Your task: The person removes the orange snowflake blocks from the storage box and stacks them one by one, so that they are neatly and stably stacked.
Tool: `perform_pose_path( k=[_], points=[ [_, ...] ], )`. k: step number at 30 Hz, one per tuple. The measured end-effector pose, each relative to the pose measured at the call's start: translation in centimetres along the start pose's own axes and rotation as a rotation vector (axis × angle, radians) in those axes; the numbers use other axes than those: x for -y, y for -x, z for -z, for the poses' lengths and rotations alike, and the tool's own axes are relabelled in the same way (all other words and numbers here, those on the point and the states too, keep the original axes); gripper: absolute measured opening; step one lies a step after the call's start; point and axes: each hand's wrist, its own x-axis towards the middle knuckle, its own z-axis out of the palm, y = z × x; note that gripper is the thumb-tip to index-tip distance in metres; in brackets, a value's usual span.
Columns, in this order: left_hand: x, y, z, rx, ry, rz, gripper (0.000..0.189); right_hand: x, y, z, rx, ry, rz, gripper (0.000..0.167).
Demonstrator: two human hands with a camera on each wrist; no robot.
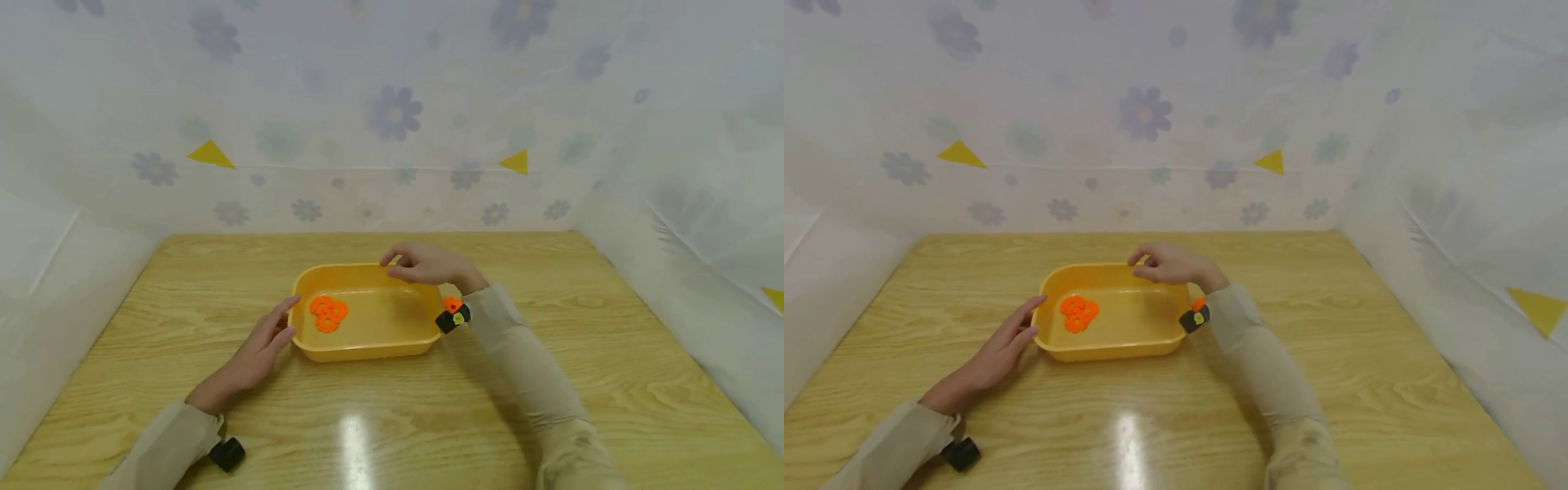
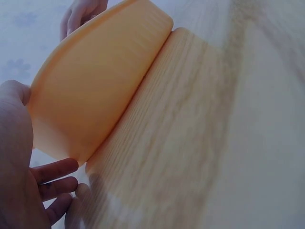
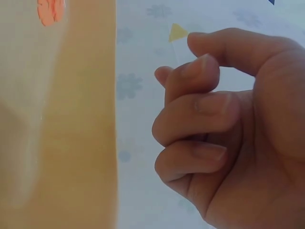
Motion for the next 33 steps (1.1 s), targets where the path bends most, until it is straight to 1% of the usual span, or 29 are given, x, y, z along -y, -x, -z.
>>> perform_pose_path(
  k=[6,13,16,21,28,33],
  points=[
    [0.1,0.2,0.0,-0.005,0.002,-0.015,0.049,0.6,-0.8,-0.6,0.024,0.005,-0.011,0.038],
    [0.2,0.1,0.0,-0.008,0.003,-0.010,0.049,0.9,-1.8,-1.1,0.053,-0.036,0.020,0.036],
    [0.2,0.2,0.0,-0.009,0.009,-0.007,0.049,1.0,-2.1,-1.2,0.052,-0.032,0.026,0.036],
    [0.4,0.1,0.0,-0.008,0.013,-0.010,0.049,1.0,-2.6,-1.5,0.047,-0.006,0.041,0.035],
    [0.4,0.1,0.0,-0.007,0.019,-0.024,0.049,0.7,-3.4,-2.1,0.056,-0.001,0.031,0.036],
    [0.3,0.2,0.0,-0.005,0.022,-0.027,0.049,0.9,-4.2,-2.7,0.062,0.046,0.033,0.035]
  ],
)
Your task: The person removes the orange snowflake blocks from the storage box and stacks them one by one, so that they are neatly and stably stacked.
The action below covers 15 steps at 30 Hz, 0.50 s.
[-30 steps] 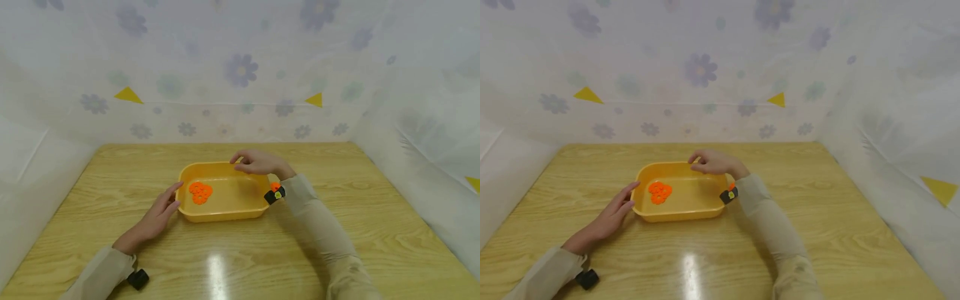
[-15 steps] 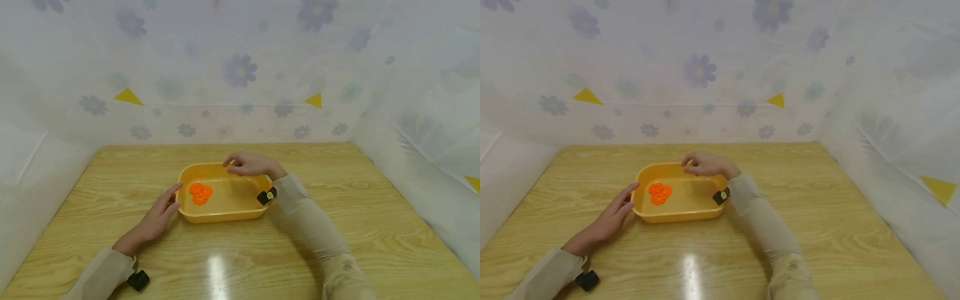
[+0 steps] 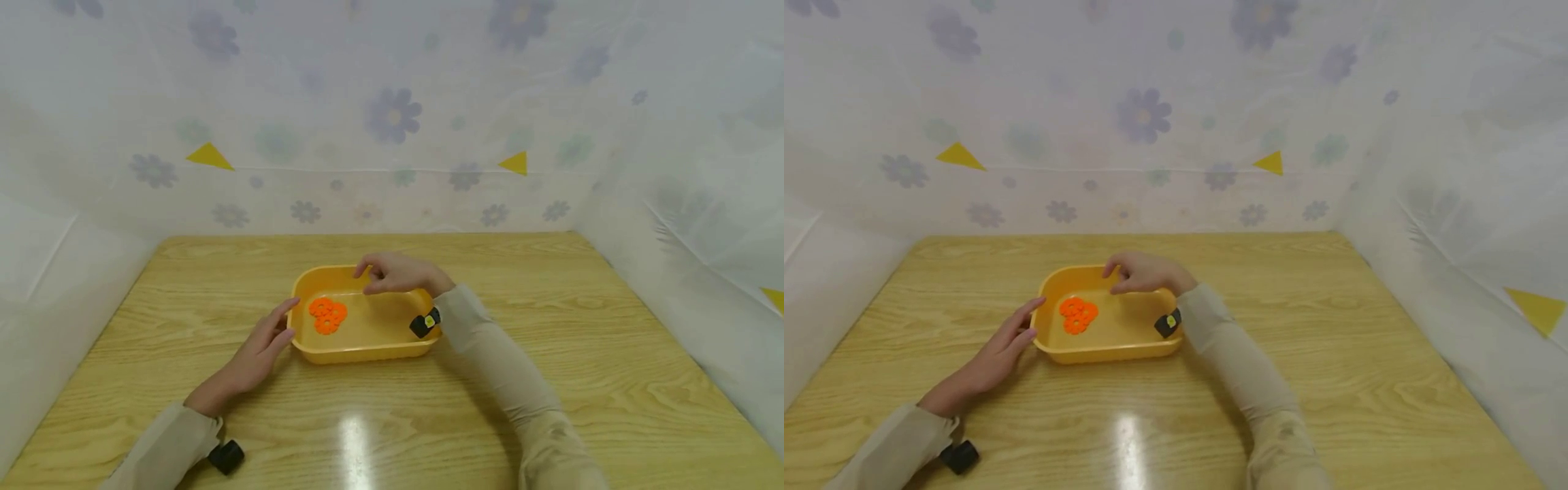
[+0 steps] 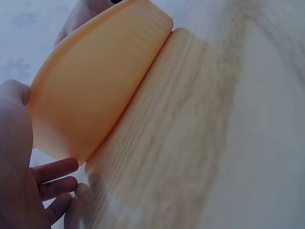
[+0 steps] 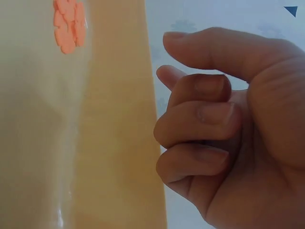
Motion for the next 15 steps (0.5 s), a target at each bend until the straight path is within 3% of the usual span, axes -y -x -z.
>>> perform_pose_path(
  k=[8,15],
  points=[
    [0.0,-0.1,-0.1,0.004,0.009,0.000,0.049,0.3,-1.2,-0.9,0.030,0.002,0.004,0.039],
    [0.1,-0.2,0.1,-0.001,-0.005,0.034,0.049,0.5,-2.6,-1.6,0.078,0.086,0.035,0.037]
  ],
)
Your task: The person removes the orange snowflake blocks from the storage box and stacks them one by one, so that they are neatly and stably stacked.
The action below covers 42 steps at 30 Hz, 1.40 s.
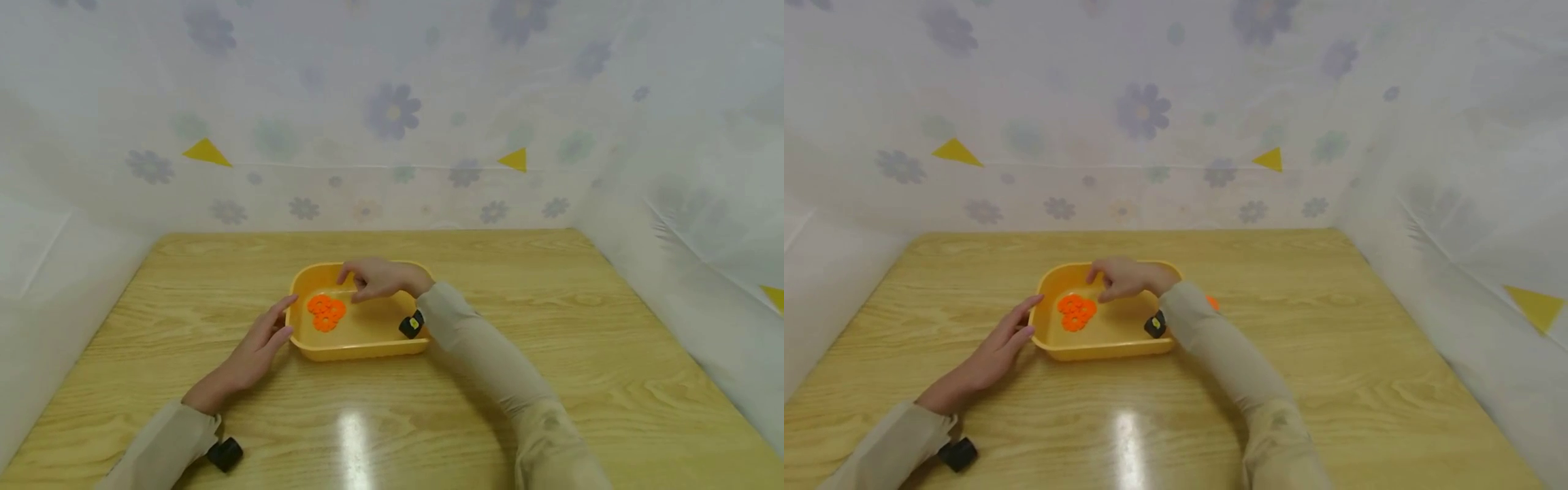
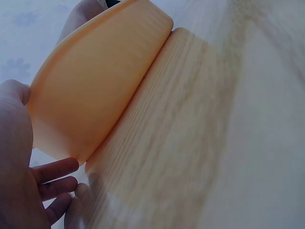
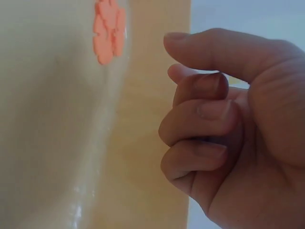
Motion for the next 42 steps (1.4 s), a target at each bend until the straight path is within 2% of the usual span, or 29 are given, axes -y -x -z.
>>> perform_pose_path(
  k=[7,13,16,22,33,42],
  points=[
    [-0.1,0.0,0.0,0.009,-0.005,0.001,0.049,0.6,-1.0,-0.7,0.083,0.043,-0.071,0.042],
    [-0.1,0.0,0.0,0.000,-0.032,0.016,0.049,0.6,-1.4,-1.2,0.093,0.114,-0.041,0.041],
    [0.0,0.1,-0.1,-0.001,-0.031,0.002,0.049,0.3,-1.6,-1.7,0.107,0.124,-0.037,0.039],
    [0.2,0.1,-0.2,0.011,-0.017,0.007,0.049,-0.2,-1.8,-2.2,0.115,0.099,-0.059,0.041],
    [0.1,-0.1,0.2,0.003,-0.016,0.016,0.049,-0.3,-2.2,-2.2,0.137,0.090,-0.052,0.044],
    [-0.3,0.0,0.2,0.003,-0.007,0.010,0.049,-0.7,-2.6,-2.8,0.102,0.068,-0.059,0.040]
  ],
)
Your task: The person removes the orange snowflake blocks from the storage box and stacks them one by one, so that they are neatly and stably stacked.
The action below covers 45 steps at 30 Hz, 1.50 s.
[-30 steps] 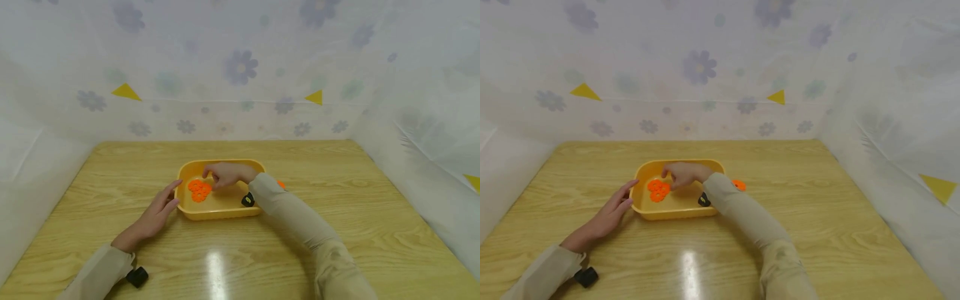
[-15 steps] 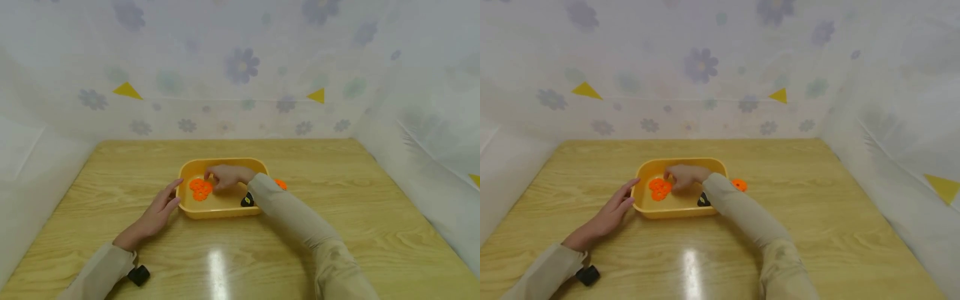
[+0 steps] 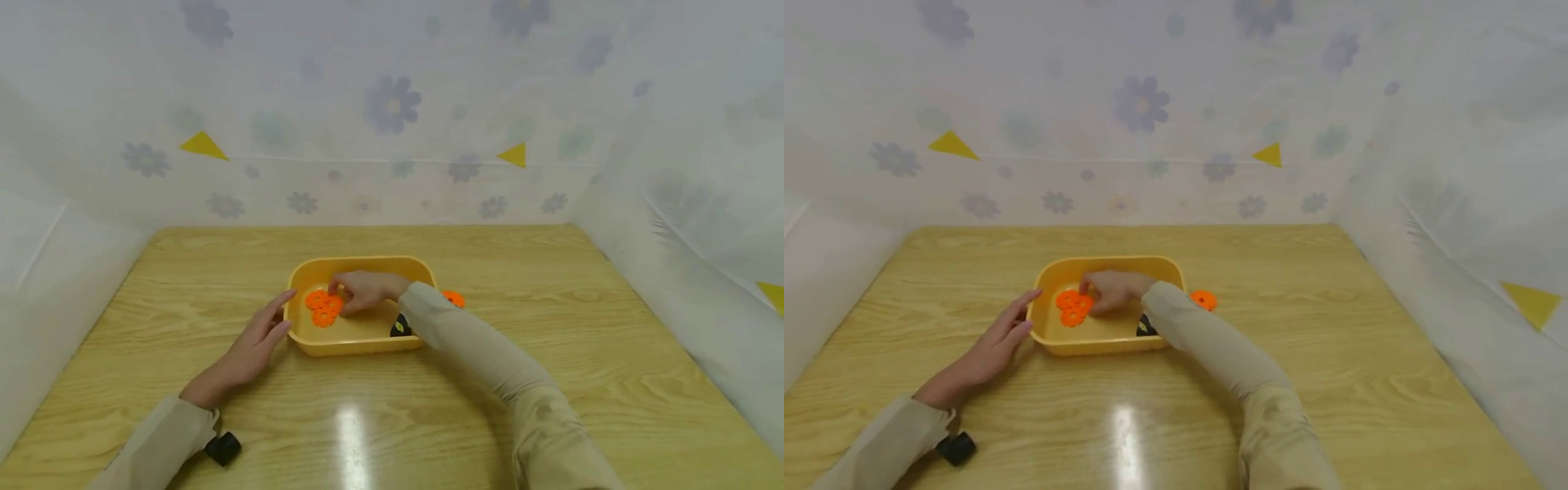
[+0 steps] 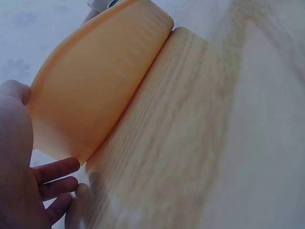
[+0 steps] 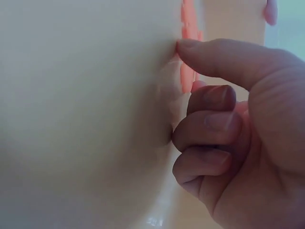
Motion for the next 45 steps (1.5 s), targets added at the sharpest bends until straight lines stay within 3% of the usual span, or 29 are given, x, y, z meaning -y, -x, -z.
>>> perform_pose_path(
  k=[9,20,31,45],
  points=[
    [-0.41,0.01,-0.01,-0.009,-0.004,-0.005,0.050,-0.25,-0.28,-0.28,-0.012,0.006,-0.039,0.026],
    [-0.39,0.05,0.08,-0.008,-0.012,0.008,0.049,-0.33,-0.71,-0.57,-0.033,-0.060,0.014,0.040],
    [-0.49,-0.06,0.08,-0.007,-0.019,0.009,0.049,0.07,-0.84,-0.62,-0.033,-0.084,-0.034,0.036],
    [-0.40,0.03,0.11,-0.008,-0.009,-0.001,0.050,0.13,-0.22,-0.01,0.024,-0.048,-0.079,0.036]
  ],
)
